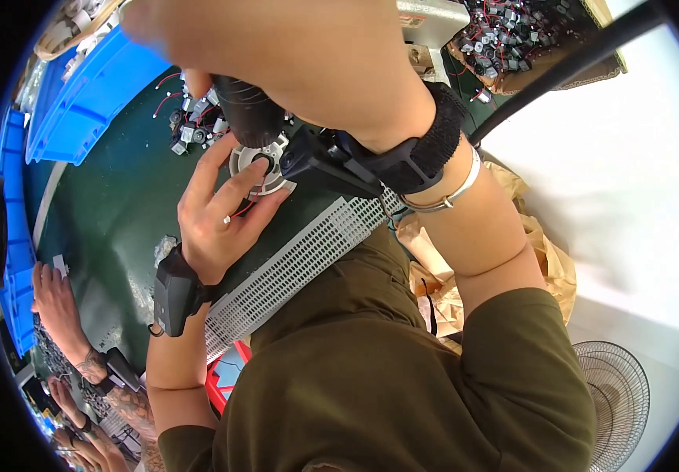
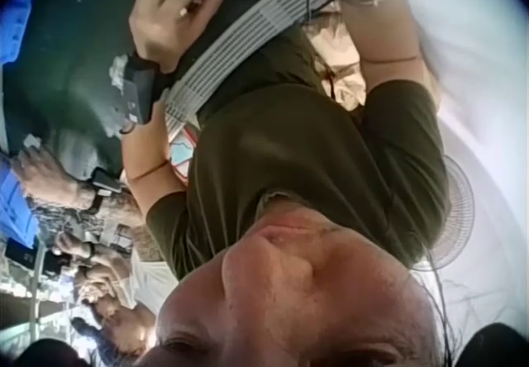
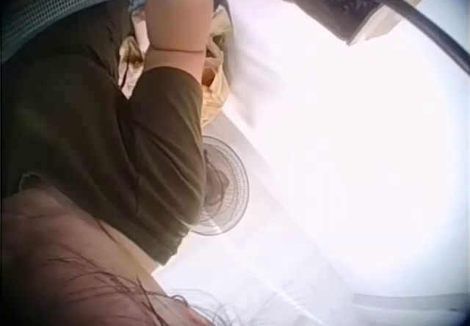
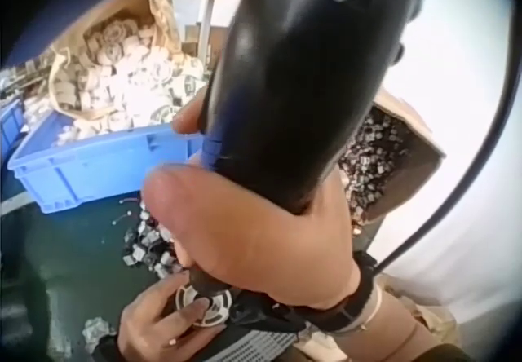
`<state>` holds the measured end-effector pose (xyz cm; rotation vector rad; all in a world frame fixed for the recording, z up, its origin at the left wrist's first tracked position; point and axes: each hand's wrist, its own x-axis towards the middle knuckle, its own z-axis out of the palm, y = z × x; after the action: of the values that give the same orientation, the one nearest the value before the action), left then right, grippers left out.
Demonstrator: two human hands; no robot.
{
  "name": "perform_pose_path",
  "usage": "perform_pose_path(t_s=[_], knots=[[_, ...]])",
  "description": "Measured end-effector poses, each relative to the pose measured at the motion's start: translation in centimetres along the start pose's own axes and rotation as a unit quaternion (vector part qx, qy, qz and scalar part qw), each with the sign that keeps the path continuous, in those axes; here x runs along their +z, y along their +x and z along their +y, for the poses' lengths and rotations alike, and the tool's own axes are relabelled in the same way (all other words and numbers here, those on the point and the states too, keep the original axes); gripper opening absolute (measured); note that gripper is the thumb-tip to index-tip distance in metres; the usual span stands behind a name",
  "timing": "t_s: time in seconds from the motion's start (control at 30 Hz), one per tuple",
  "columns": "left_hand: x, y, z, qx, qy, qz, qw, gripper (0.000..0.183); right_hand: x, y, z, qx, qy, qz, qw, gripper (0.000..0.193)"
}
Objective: The person picks up a motor and a plastic housing, inserts the motor into the housing, and secures it using a power screwdriver before repeating the process.
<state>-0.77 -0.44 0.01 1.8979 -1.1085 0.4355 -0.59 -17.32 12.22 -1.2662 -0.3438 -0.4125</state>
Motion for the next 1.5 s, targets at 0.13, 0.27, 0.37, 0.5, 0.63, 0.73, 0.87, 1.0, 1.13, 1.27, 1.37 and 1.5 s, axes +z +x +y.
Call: perform_pose_path(t_s=[0.13,0.27,0.37,0.5,0.63,0.73,0.87,1.0,1.13,1.27,1.37,1.5], knots=[[0.0,0.0,-0.2,0.005,0.000,-0.002,1.000,0.034,0.7,0.2,0.7,-0.032,-0.045,0.021,0.998,0.037],[-0.1,0.0,-0.1,0.002,-0.007,-0.009,1.000,0.035,0.3,0.4,1.2,-0.034,-0.064,-0.013,0.997,0.036],[-0.1,0.1,-0.1,0.005,-0.018,-0.008,1.000,0.035,0.5,0.2,1.1,-0.080,-0.084,-0.032,0.993,0.036],[0.0,-0.2,-0.1,0.003,-0.020,0.011,1.000,0.034,2.4,-1.0,-1.1,0.030,-0.088,0.013,0.996,0.039],[-0.4,0.2,0.2,0.004,-0.054,0.028,0.998,0.029,2.4,0.1,-2.6,-0.012,0.040,0.002,0.999,0.038],[-4.2,0.7,0.5,-0.046,0.008,0.047,0.998,0.030,1.1,2.2,-3.4,-0.129,-0.046,0.045,0.990,0.033],[-15.7,-2.7,-7.4,-0.292,0.207,0.020,0.933,0.043,-0.1,3.9,-0.1,-0.205,-0.310,0.176,0.912,0.054],[-24.5,-7.2,-12.0,-0.419,0.273,-0.032,0.865,0.072,0.2,1.5,2.0,-0.439,-0.507,0.057,0.739,0.010],[-24.9,-2.2,-9.5,-0.197,0.441,0.131,0.866,0.062,2.4,0.7,6.6,0.062,-0.656,-0.331,0.676,0.027],[-20.4,7.5,-8.8,-0.172,0.297,0.121,0.932,0.032,1.4,0.2,10.5,-0.046,-0.686,-0.339,0.642,0.030],[-19.7,13.6,-13.9,-0.155,0.263,-0.067,0.950,0.030,1.4,-0.1,10.7,-0.058,-0.697,-0.355,0.620,0.028],[-19.9,18.4,-21.6,-0.155,0.352,-0.258,0.886,0.037,1.3,2.7,6.8,0.085,-0.483,-0.281,0.825,0.016]])
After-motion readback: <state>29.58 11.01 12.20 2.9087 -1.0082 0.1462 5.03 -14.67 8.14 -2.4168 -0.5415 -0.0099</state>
